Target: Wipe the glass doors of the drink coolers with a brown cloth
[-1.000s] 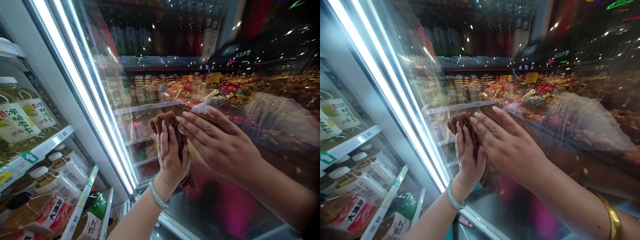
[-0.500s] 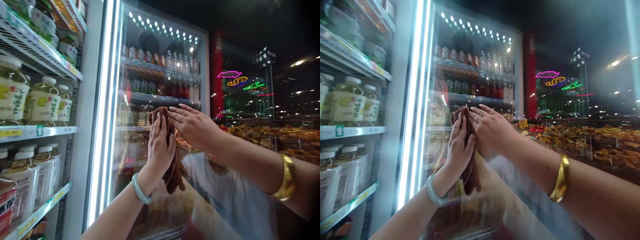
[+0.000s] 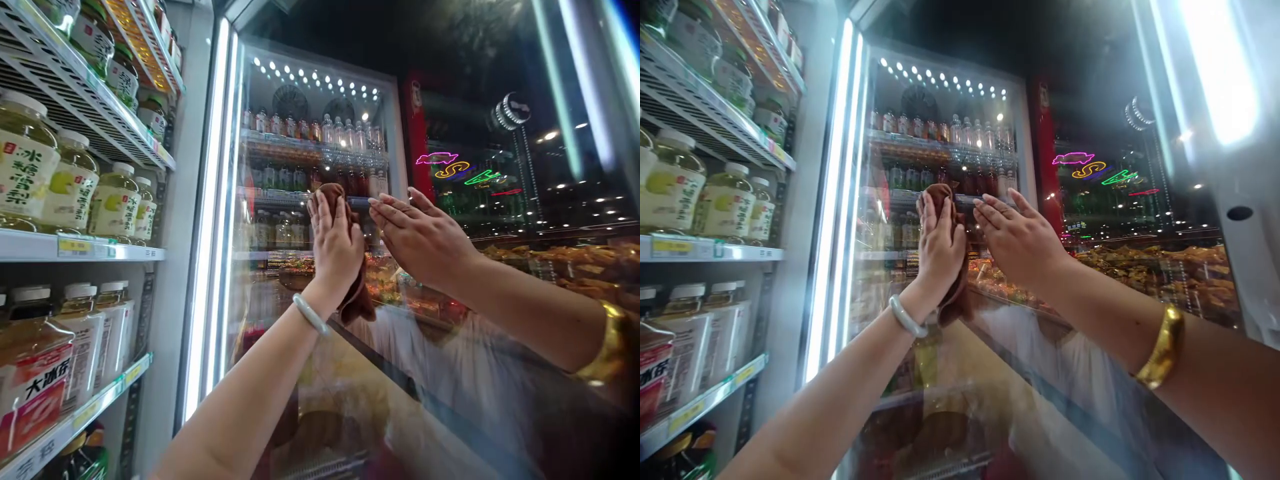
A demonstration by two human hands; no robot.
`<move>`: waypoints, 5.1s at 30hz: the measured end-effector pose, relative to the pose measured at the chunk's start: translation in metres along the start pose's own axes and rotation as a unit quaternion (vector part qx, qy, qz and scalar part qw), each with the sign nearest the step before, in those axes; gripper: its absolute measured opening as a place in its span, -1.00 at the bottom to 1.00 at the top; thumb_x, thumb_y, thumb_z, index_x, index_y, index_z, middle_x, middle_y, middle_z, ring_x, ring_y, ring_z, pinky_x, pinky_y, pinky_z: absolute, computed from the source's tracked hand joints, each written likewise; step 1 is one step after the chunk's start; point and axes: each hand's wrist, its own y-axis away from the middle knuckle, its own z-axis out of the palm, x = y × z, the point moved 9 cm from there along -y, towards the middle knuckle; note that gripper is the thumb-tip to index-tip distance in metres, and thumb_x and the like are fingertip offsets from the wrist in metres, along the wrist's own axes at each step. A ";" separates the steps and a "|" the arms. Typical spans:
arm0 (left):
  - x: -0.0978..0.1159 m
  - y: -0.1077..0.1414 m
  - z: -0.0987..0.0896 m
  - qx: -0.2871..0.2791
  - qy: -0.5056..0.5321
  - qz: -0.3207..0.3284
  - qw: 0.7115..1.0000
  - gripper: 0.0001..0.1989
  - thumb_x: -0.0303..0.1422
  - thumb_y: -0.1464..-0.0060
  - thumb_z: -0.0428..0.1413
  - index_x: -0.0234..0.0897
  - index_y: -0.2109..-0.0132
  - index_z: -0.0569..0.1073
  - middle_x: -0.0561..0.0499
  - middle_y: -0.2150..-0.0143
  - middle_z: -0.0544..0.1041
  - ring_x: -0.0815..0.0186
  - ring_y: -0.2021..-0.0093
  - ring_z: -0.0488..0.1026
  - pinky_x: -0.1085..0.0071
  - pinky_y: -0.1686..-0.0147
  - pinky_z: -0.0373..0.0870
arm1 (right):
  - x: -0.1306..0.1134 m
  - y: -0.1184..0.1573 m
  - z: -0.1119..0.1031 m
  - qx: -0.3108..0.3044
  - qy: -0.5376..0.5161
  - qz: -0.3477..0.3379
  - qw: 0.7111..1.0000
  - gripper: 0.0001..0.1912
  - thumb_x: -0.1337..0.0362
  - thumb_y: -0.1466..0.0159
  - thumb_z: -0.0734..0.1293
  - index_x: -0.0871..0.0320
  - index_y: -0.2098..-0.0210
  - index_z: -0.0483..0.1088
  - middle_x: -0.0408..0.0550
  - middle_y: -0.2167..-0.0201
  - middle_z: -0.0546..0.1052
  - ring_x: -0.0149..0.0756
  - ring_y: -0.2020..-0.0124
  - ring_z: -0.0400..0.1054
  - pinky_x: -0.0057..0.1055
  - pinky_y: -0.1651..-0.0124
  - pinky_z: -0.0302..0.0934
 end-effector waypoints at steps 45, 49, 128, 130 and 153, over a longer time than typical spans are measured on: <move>0.168 -0.004 0.075 -0.042 0.039 0.157 0.986 -0.41 -0.47 -0.39 -0.31 -0.53 -0.48 0.11 -0.26 -0.57 0.12 0.17 -0.63 -0.19 0.10 -0.61 -0.17 | 0.110 0.098 -0.068 0.043 -0.013 0.316 0.948 -0.37 0.28 -0.50 -0.07 0.30 -0.49 0.07 0.11 -0.52 0.13 -0.09 -0.56 -0.05 -0.01 -0.59 -0.10; 0.196 0.023 0.083 -0.087 0.034 0.298 0.950 -0.41 -0.44 -0.42 -0.34 -0.34 -0.53 0.01 -0.11 -0.57 0.13 0.28 -0.63 -0.24 0.08 -0.60 -0.18 | 0.115 0.106 -0.071 0.060 -0.045 0.333 0.940 -0.37 0.21 -0.51 -0.10 0.07 -0.53 -0.01 -0.01 -0.53 0.12 -0.10 -0.55 -0.03 0.05 -0.56 0.00; 0.022 0.105 0.014 -0.094 -0.066 0.087 0.990 -0.38 -0.30 -0.44 -0.19 -0.29 -0.56 -0.02 -0.16 -0.60 0.05 0.19 -0.63 -0.20 0.03 -0.58 -0.16 | -0.070 0.101 -0.006 -0.053 -0.091 0.159 0.982 -0.37 0.29 -0.45 0.18 -0.13 -0.48 0.12 -0.11 -0.57 -0.07 -0.07 -0.59 -0.17 0.15 -0.57 -0.05; 0.025 0.106 0.013 -0.085 -0.069 0.090 0.990 -0.38 -0.31 -0.44 -0.20 -0.32 -0.56 -0.04 -0.17 -0.60 0.05 0.19 -0.62 -0.18 0.05 -0.58 -0.15 | -0.058 0.107 -0.011 -0.046 -0.069 0.159 0.984 -0.38 0.30 -0.46 0.17 -0.07 -0.48 0.13 -0.04 -0.57 -0.06 -0.06 -0.58 -0.13 0.16 -0.59 -0.12; -0.009 0.118 -0.004 -0.109 -0.070 0.111 0.985 -0.36 -0.34 -0.44 -0.24 -0.43 -0.55 -0.11 -0.26 -0.60 0.02 0.20 -0.63 -0.21 0.12 -0.58 -0.10 | -0.094 0.092 -0.001 -0.049 -0.043 -0.047 0.997 -0.38 0.43 -0.44 0.21 0.26 -0.47 0.15 0.21 -0.49 0.18 -0.02 -0.51 0.08 0.00 -0.55 0.06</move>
